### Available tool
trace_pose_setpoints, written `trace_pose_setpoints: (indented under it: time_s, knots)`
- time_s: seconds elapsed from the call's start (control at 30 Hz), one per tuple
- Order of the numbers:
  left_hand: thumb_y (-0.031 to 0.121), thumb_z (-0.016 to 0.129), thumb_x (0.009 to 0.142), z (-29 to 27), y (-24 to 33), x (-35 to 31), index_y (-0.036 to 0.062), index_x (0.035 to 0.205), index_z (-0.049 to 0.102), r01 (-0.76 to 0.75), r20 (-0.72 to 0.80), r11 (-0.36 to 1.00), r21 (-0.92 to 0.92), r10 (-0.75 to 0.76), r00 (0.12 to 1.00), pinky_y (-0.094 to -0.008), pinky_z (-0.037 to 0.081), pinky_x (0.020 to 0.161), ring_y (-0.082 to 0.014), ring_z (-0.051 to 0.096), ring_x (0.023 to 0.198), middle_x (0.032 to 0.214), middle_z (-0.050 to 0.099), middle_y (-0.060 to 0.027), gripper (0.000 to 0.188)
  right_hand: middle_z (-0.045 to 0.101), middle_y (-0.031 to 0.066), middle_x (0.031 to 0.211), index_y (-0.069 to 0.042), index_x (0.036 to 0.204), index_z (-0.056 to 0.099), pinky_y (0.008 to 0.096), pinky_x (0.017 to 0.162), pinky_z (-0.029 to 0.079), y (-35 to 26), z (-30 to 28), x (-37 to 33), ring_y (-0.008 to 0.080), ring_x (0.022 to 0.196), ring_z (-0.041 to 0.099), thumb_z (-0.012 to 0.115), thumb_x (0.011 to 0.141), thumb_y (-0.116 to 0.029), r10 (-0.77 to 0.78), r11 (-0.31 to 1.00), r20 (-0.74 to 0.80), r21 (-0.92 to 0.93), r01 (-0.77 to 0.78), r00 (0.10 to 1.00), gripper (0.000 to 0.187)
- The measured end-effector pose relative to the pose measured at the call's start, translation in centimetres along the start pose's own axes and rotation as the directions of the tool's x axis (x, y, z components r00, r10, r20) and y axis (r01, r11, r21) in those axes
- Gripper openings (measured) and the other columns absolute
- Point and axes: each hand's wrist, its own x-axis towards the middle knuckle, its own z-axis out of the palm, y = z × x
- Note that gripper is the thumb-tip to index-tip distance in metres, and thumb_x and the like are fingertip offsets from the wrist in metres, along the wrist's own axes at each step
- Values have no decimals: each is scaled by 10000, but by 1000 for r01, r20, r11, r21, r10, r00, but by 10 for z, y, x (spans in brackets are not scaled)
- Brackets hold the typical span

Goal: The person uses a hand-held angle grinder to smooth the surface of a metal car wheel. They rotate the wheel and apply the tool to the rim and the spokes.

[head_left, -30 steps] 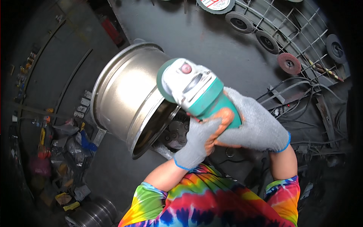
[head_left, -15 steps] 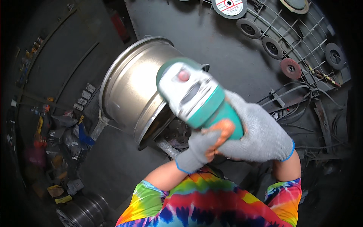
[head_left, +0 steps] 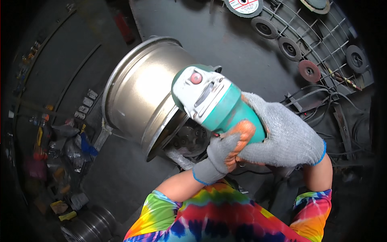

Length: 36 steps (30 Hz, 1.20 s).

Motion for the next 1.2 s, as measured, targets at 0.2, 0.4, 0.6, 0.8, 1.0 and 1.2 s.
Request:
trace_pose_setpoints:
  time_s: [0.2,0.4,0.6,0.8,1.0,1.2]
  knots:
    - [158,613,962,15,6,39,46,1479,395,-19,101,995,102,8,995,-428,613,889,-278,539,1294,1445,492,-130,572,662,202,1156,1,1379,487,395,963,480,24,-17,9,341,1089,647,849,656,-370,65,992,-51,111,-59,997,890]
    - [176,567,983,13,-2,76,33,1444,453,-16,-46,996,-87,12,999,-346,640,855,-280,579,1253,1395,542,-138,496,636,151,1228,19,1342,528,349,1009,444,39,-28,17,206,1110,592,831,673,-282,66,981,-151,189,-36,986,794]
    - [199,557,999,22,4,89,76,1455,469,-82,-104,983,163,100,990,-425,565,987,-265,536,1306,1462,504,-114,480,626,122,1229,31,1351,521,321,1011,440,48,-26,18,171,1108,573,806,707,-221,21,969,-159,246,19,987,748]
    - [228,532,1005,3,4,86,70,1456,470,-54,285,981,187,-2,958,-437,442,1124,-247,491,1356,1500,467,-121,482,641,164,1142,15,1234,570,366,949,474,28,-14,-11,287,1043,623,841,680,-307,-118,992,-513,-24,123,850,696]
    - [374,606,918,41,40,21,60,1545,235,386,72,876,290,-422,904,-436,364,1173,-294,421,1405,1545,378,-147,794,638,148,1213,35,1375,485,363,1013,452,-10,-12,-20,194,1122,592,900,583,-222,50,989,-205,149,-20,977,931]
    - [351,601,930,10,8,-29,56,1522,268,353,-5,936,-13,-353,936,-453,420,1107,-308,459,1363,1520,403,-148,740,672,236,1128,25,1424,428,402,908,529,-46,8,-6,370,1034,685,826,681,-341,51,997,61,-53,-48,997,919]
